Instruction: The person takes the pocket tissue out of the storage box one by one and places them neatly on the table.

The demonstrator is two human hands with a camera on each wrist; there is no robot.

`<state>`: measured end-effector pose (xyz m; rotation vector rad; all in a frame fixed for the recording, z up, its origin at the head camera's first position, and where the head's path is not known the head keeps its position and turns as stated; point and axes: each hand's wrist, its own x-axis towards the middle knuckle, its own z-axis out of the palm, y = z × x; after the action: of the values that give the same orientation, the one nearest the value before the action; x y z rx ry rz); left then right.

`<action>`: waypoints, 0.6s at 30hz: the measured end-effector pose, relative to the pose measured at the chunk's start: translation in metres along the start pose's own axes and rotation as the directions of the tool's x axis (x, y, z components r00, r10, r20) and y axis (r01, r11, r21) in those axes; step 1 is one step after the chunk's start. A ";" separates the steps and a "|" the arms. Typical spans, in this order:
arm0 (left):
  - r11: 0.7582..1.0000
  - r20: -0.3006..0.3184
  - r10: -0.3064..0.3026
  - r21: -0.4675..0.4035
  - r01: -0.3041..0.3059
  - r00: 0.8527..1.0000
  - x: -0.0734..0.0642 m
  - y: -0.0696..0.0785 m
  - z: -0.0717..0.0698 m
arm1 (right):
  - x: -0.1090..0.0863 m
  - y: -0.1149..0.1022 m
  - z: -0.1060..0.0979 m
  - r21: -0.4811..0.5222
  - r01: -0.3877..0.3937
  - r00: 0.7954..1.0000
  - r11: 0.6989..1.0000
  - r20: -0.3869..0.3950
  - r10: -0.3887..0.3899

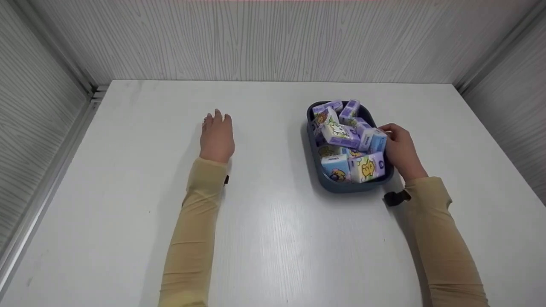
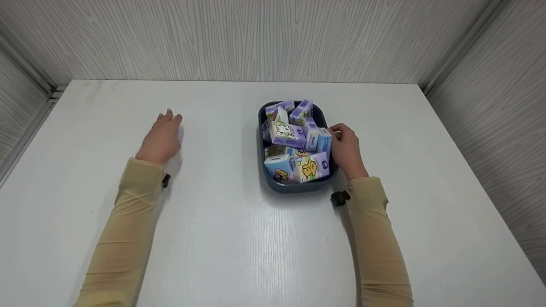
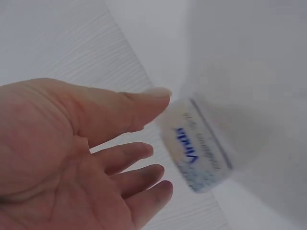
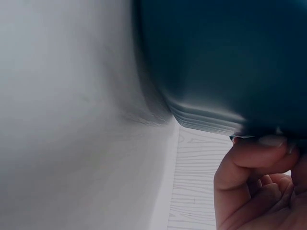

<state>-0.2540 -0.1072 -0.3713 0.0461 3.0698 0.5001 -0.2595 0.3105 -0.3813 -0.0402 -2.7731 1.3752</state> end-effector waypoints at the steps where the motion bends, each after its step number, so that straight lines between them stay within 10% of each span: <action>1: 1.000 -0.001 0.006 -0.004 -0.006 1.000 -0.001 0.003 -0.002 | 0.000 0.000 0.000 0.000 -0.003 1.000 1.000 0.001 0.003; 11: 0.979 0.028 0.187 -0.088 -0.184 0.982 -0.016 0.049 -0.013 | 0.000 -0.001 0.000 0.004 -0.021 1.000 1.000 -0.005 0.021; 18: 0.912 0.083 0.407 -0.087 -0.400 0.910 -0.036 0.097 -0.010 | -0.001 -0.001 -0.001 0.004 -0.026 1.000 1.000 -0.009 0.026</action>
<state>-0.2162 -0.0200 -0.3303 0.6954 2.9397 0.5951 -0.2586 0.3104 -0.3804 -0.0820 -2.7722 1.3830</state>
